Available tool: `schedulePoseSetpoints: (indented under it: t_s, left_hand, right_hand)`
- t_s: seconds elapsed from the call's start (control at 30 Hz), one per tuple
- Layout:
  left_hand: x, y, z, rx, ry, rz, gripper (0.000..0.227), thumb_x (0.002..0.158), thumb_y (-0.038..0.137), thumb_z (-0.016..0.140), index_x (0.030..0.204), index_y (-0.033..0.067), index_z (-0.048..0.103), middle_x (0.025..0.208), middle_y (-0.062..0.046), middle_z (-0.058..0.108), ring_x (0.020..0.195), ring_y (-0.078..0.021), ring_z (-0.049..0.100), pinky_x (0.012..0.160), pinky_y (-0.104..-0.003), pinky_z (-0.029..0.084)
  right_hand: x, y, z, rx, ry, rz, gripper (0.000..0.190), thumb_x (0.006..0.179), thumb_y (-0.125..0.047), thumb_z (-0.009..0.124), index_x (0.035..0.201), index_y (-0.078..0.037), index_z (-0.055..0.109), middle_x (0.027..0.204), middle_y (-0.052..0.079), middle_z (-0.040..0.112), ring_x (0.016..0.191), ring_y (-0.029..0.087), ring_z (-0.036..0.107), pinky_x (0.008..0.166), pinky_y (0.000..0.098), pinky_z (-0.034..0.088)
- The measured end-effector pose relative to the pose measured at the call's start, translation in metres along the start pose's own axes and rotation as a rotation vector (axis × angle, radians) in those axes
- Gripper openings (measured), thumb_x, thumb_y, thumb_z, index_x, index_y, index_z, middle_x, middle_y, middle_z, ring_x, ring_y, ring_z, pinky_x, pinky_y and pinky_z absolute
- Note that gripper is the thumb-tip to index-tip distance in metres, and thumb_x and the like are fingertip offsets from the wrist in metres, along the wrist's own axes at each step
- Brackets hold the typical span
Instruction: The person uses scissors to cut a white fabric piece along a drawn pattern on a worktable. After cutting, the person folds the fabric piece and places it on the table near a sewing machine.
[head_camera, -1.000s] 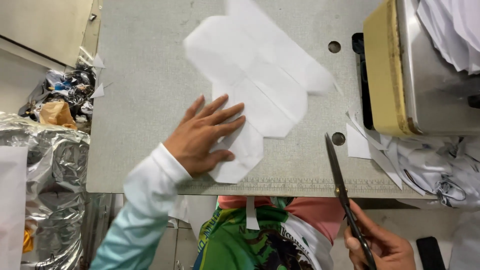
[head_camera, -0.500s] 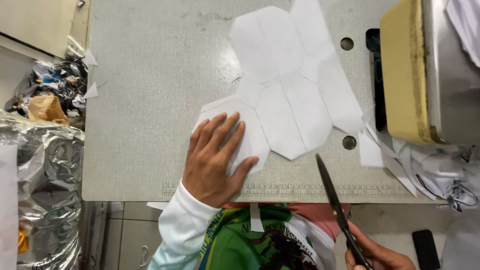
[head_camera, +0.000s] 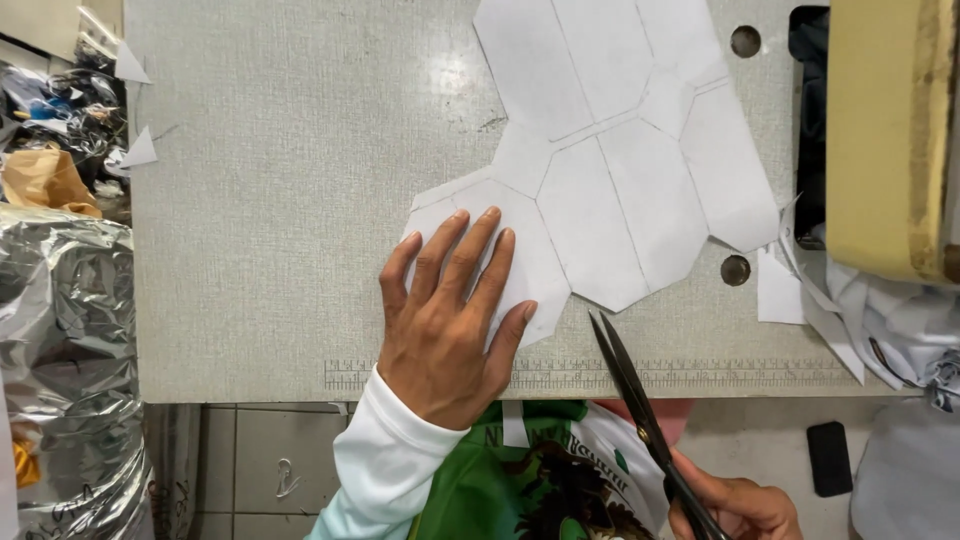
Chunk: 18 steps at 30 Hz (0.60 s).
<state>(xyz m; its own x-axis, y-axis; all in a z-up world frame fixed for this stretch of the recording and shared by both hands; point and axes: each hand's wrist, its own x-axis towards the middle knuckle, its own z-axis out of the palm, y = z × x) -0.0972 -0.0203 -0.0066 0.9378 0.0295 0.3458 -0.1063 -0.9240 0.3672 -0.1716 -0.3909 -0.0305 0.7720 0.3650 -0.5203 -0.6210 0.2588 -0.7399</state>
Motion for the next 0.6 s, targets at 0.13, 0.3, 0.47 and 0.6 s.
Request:
schedulePoseSetpoints:
  t_s: [0.13,0.3,0.47,0.6]
  left_hand:
    - [0.002,-0.001,0.0,0.001,0.01,-0.005,0.038,0.101,0.034,0.062,0.132,0.0134,0.068,0.145,-0.015,0.06,0.135,-0.0346,0.054,0.114,-0.049,0.028]
    - [0.003,-0.001,-0.001,-0.025,0.002,-0.008,0.036,0.102,0.032,0.06,0.131,0.0119,0.068,0.144,-0.015,0.06,0.134,-0.0351,0.054,0.112,-0.05,0.029]
    - [0.004,-0.001,-0.003,-0.043,-0.022,-0.019,0.037,0.101,0.032,0.064,0.131,0.0116,0.067,0.145,-0.016,0.059,0.135,-0.0356,0.054,0.113,-0.051,0.028]
    - [0.005,-0.003,-0.003,-0.055,-0.026,-0.027,0.037,0.1,0.033,0.066,0.13,0.0121,0.069,0.145,-0.015,0.059,0.135,-0.034,0.053,0.111,-0.051,0.03]
  right_hand:
    - [0.008,0.006,-0.002,0.006,-0.058,-0.105,0.07,0.094,-0.021,0.078,0.143,0.021,0.049,0.062,0.015,0.054,0.052,0.026,0.041,0.044,0.0428,0.031]
    - [0.012,-0.009,0.041,-0.275,0.181,-0.033,0.067,0.073,-0.01,0.085,0.136,0.007,0.069,0.063,0.018,0.069,0.052,0.022,0.047,0.045,0.0365,0.029]
    - [0.026,-0.015,0.061,-0.288,0.077,-0.07,0.076,0.075,-0.018,0.086,0.141,0.011,0.062,0.061,0.005,0.048,0.054,0.021,0.04,0.046,0.0331,0.027]
    - [0.026,-0.015,0.063,-0.333,0.093,-0.069,0.076,0.077,-0.019,0.083,0.144,0.011,0.059,0.066,0.005,0.05,0.056,0.02,0.037,0.049,0.0356,0.029]
